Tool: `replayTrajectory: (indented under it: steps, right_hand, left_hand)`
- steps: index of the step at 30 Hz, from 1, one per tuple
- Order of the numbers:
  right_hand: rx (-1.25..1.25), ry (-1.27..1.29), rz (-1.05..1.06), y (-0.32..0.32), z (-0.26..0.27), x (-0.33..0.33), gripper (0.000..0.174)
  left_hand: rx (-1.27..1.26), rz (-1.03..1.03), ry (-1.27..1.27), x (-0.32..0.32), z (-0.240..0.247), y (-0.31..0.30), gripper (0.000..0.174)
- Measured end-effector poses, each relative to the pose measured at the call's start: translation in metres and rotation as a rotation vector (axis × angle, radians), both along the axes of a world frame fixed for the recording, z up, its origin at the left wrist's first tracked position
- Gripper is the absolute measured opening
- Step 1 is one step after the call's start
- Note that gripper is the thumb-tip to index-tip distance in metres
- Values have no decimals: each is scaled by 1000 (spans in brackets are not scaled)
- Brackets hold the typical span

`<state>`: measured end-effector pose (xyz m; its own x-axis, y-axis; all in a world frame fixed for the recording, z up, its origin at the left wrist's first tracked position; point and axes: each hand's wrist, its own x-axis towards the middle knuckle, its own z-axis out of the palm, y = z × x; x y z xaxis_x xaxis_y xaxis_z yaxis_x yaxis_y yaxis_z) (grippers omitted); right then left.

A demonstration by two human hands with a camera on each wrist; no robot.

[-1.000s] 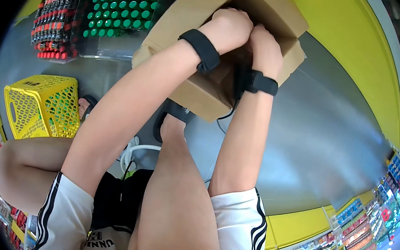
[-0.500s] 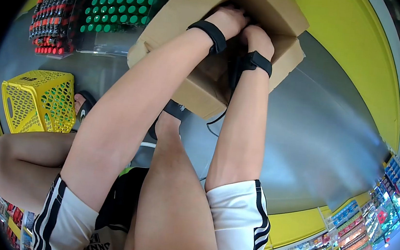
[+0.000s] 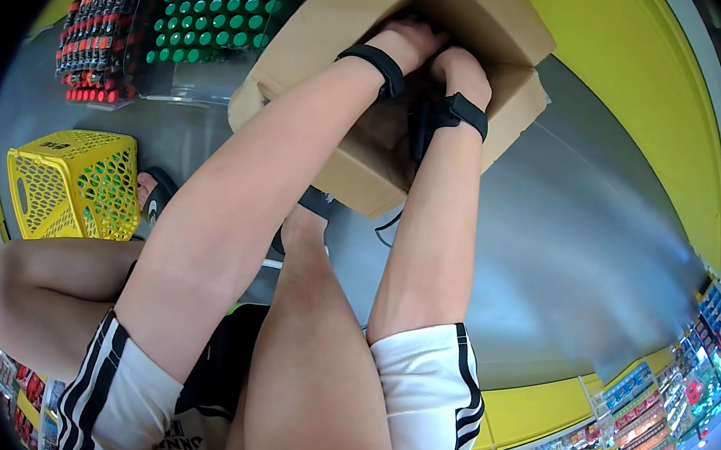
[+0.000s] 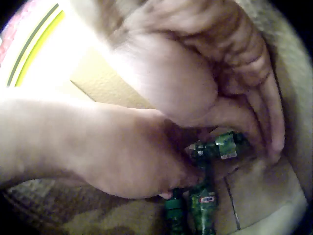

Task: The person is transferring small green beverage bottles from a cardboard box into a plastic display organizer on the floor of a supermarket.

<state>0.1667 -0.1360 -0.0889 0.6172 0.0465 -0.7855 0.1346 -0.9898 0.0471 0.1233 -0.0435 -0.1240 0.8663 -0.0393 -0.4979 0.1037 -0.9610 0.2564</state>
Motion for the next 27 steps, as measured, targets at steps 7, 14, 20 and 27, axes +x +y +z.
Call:
replayTrajectory:
  steps: [7, 14, 20, 27]
  right_hand:
    - [26, 126, -172, -8, -25, 8, 29]
    - [110, 97, -220, -19, -23, 5, 23]
    - [510, -86, -533, -53, -57, -4, 31]
    - [636, -68, -730, -28, 38, -35, 44]
  left_hand:
    - [-63, 59, 40, 5, 10, -1, 52]
    - [17, -61, -28, 7, 25, 1, 41]
    - [81, -94, -114, -1, 57, -6, 25]
    - [59, 71, 101, -9, 96, -13, 32]
